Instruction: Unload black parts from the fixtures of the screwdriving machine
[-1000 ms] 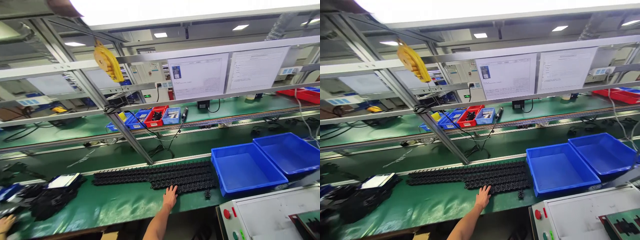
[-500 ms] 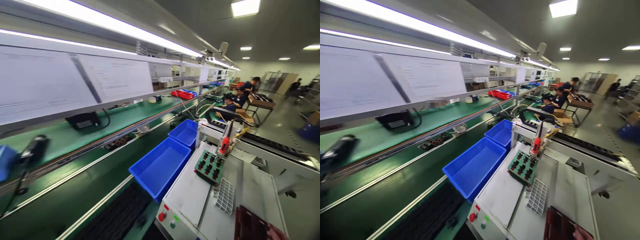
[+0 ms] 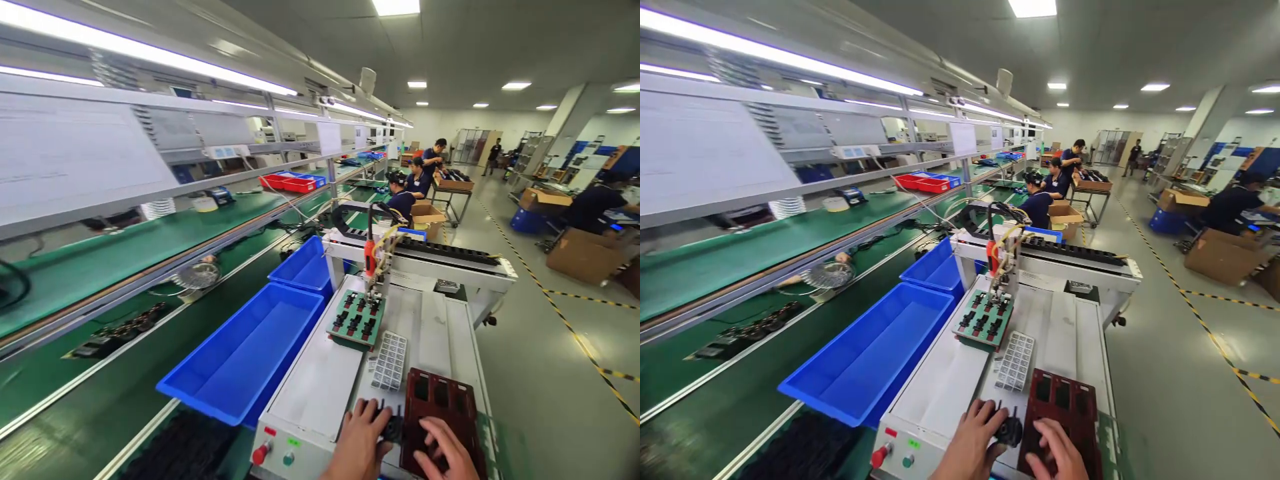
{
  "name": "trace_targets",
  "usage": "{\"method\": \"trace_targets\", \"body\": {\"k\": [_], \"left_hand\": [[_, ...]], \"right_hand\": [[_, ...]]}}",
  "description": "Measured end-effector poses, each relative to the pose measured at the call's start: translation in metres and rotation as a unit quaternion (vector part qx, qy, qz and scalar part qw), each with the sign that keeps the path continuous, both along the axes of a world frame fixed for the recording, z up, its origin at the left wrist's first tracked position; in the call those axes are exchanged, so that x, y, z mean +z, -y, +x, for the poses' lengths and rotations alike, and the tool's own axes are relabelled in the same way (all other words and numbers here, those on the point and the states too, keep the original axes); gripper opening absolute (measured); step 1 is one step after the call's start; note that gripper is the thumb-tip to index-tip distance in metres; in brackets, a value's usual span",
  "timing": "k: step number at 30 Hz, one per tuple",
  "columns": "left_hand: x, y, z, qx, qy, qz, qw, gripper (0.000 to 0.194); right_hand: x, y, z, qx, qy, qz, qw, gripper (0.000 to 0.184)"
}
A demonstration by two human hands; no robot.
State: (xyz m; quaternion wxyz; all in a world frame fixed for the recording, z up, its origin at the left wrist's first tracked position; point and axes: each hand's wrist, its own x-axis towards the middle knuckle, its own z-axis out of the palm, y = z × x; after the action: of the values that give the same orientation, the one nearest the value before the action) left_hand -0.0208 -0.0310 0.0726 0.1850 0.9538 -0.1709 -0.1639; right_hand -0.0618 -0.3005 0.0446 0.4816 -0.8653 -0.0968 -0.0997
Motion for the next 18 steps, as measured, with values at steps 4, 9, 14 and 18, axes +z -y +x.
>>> {"method": "trace_targets", "body": {"k": [4, 9, 14, 18], "left_hand": [[0.045, 0.102, 0.029, -0.088, 0.002, 0.001, 0.996, 0.064], [0.039, 0.154, 0.042, -0.128, 0.032, 0.059, 0.989, 0.065], [0.043, 0.163, 0.056, -0.141, 0.039, 0.076, 0.986, 0.082], [0.055, 0.155, 0.063, -0.158, 0.018, 0.051, 0.986, 0.091]], "right_hand": [[0.002, 0.04, 0.007, -0.032, 0.025, -0.09, 0.995, 0.042], [-0.001, 0.083, 0.021, -0.049, -0.033, -0.136, 0.989, 0.045], [0.003, 0.12, 0.04, -0.096, -0.05, -0.117, 0.987, 0.044], [-0.007, 0.141, 0.048, -0.083, -0.058, -0.162, 0.982, 0.044]]}}
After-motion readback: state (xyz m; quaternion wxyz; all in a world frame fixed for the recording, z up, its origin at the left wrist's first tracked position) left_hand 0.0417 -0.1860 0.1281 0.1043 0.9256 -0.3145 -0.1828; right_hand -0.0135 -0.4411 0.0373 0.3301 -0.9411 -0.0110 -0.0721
